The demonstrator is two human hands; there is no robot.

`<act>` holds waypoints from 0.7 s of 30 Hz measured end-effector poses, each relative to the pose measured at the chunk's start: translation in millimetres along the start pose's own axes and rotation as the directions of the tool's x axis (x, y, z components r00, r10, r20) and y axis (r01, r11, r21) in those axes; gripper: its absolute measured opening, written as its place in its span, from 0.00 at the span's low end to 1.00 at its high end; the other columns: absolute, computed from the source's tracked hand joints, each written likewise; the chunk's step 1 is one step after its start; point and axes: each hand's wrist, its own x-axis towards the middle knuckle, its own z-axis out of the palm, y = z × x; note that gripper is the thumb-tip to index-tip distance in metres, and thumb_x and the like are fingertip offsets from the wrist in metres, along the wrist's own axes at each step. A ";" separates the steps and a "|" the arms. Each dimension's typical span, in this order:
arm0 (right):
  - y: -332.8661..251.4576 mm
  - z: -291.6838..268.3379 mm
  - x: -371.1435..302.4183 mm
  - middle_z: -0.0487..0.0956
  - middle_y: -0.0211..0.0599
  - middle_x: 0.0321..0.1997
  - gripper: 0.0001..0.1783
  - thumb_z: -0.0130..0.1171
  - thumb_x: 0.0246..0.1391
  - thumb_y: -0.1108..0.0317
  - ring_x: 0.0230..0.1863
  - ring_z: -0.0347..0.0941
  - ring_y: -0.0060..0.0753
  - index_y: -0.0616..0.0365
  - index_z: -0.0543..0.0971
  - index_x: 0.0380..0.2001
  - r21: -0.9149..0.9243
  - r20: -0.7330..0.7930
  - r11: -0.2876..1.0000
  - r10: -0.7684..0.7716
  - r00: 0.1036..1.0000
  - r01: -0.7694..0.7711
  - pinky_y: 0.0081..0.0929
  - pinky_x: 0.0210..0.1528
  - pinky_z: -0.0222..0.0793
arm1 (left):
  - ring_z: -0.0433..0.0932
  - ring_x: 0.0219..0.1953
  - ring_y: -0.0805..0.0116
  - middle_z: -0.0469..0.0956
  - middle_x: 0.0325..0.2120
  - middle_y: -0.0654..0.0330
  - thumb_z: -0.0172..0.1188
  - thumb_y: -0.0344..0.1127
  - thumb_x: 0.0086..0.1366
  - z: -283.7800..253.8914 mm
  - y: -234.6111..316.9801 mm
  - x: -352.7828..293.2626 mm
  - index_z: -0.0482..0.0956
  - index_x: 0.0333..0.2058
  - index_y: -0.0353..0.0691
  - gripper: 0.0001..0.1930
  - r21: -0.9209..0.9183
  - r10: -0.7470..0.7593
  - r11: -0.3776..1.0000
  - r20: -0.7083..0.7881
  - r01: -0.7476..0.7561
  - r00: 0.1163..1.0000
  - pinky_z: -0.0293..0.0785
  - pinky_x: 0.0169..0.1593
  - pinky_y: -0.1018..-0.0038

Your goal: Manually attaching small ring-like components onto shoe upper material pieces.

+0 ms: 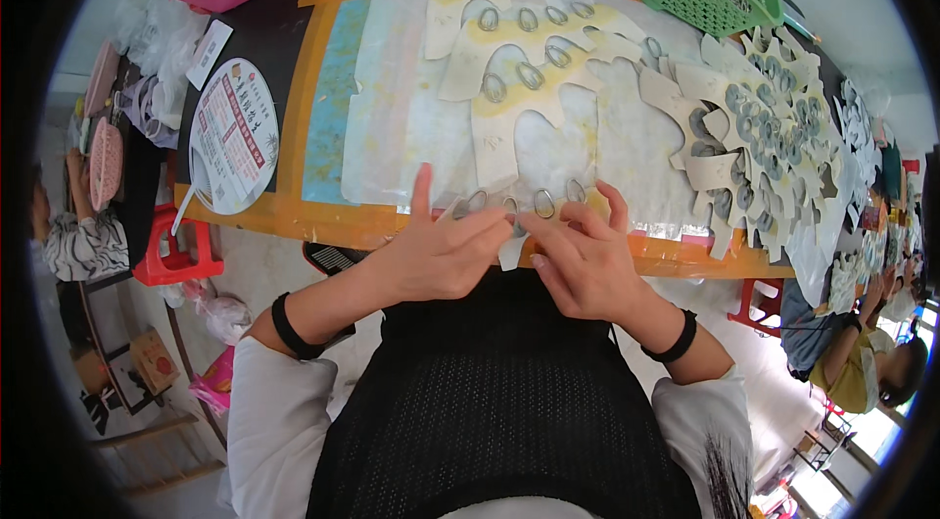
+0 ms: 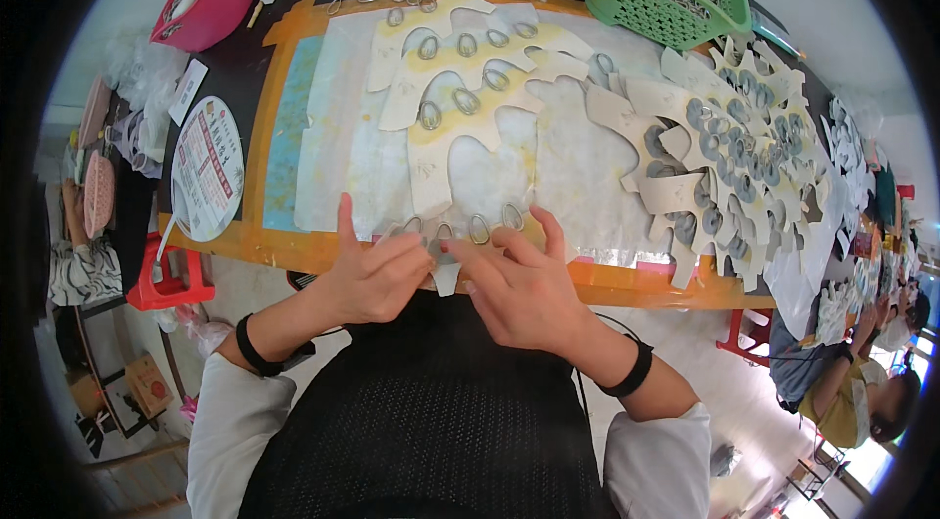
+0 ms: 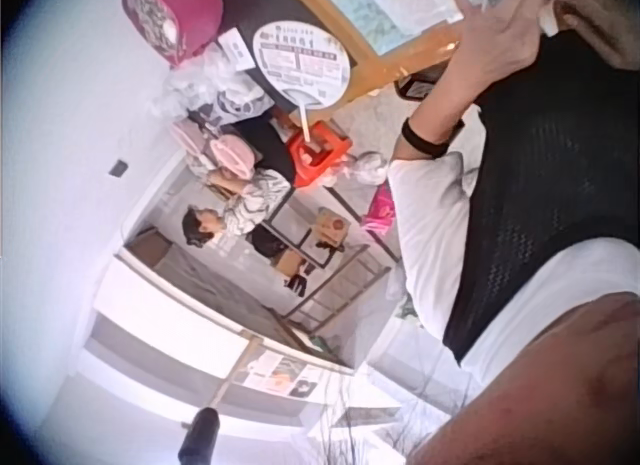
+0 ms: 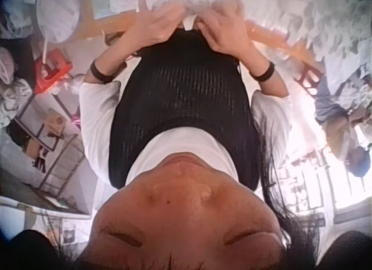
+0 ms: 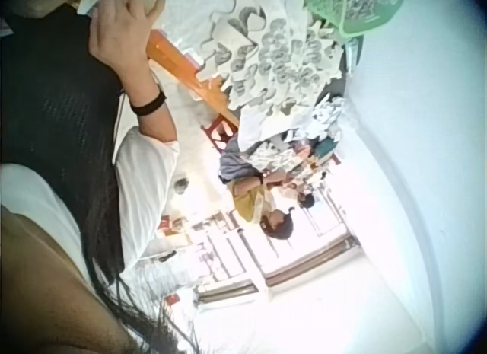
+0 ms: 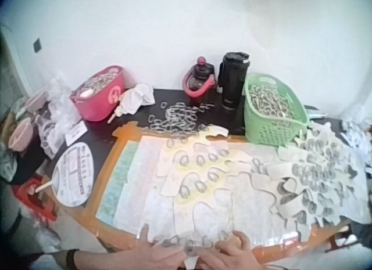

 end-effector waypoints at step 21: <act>-8.4 10.4 -4.2 0.76 0.18 0.44 0.19 0.62 0.45 0.63 0.47 0.68 0.29 0.47 0.78 0.44 -0.142 -0.072 0.990 -0.001 0.997 -0.010 0.66 0.66 0.33 | 0.77 0.46 0.68 0.80 0.37 0.64 0.59 0.27 0.60 5.3 -9.1 -12.3 0.73 0.36 0.39 0.06 -0.222 -0.090 0.970 0.033 0.095 0.995 0.34 0.67 0.37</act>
